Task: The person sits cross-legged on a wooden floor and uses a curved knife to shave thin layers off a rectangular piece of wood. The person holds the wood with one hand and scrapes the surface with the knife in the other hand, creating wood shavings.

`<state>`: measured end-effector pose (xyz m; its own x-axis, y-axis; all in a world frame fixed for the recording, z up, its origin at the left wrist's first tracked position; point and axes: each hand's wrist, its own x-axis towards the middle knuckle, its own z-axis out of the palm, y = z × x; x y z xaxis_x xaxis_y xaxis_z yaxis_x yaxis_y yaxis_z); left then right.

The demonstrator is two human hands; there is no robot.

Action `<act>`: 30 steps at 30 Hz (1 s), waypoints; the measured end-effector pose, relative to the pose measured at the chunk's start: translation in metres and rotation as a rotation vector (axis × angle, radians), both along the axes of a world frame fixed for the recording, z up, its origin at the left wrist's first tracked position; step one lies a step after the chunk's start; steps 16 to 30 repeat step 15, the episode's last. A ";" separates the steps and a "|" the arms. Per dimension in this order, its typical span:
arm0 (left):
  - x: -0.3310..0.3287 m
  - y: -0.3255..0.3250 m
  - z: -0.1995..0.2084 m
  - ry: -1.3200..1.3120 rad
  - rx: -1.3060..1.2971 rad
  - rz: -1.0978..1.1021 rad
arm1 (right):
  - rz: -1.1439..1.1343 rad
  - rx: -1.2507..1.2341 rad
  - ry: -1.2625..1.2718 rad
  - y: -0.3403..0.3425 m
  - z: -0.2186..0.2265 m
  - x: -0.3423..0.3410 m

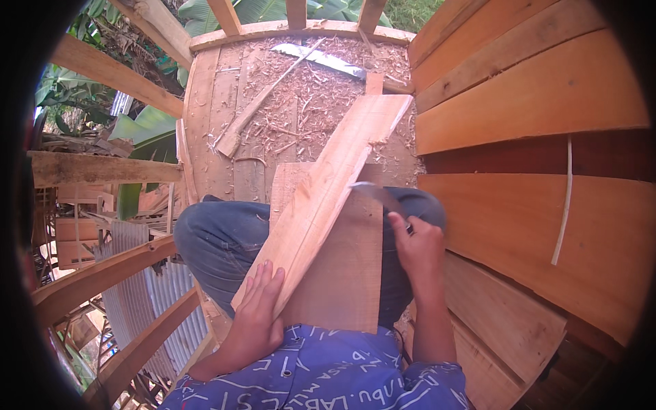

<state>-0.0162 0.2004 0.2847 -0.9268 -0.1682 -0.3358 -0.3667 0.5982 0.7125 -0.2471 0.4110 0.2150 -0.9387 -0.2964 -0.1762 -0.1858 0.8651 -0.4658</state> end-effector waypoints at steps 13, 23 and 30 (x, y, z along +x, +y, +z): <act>-0.003 -0.006 0.003 -0.034 0.052 0.017 | 0.309 -0.030 -0.128 -0.029 0.031 0.055; -0.003 -0.003 0.002 -0.050 0.026 0.004 | 0.295 0.020 -0.091 -0.027 0.029 0.042; -0.003 -0.003 0.002 -0.050 0.026 0.004 | 0.295 0.020 -0.091 -0.027 0.029 0.042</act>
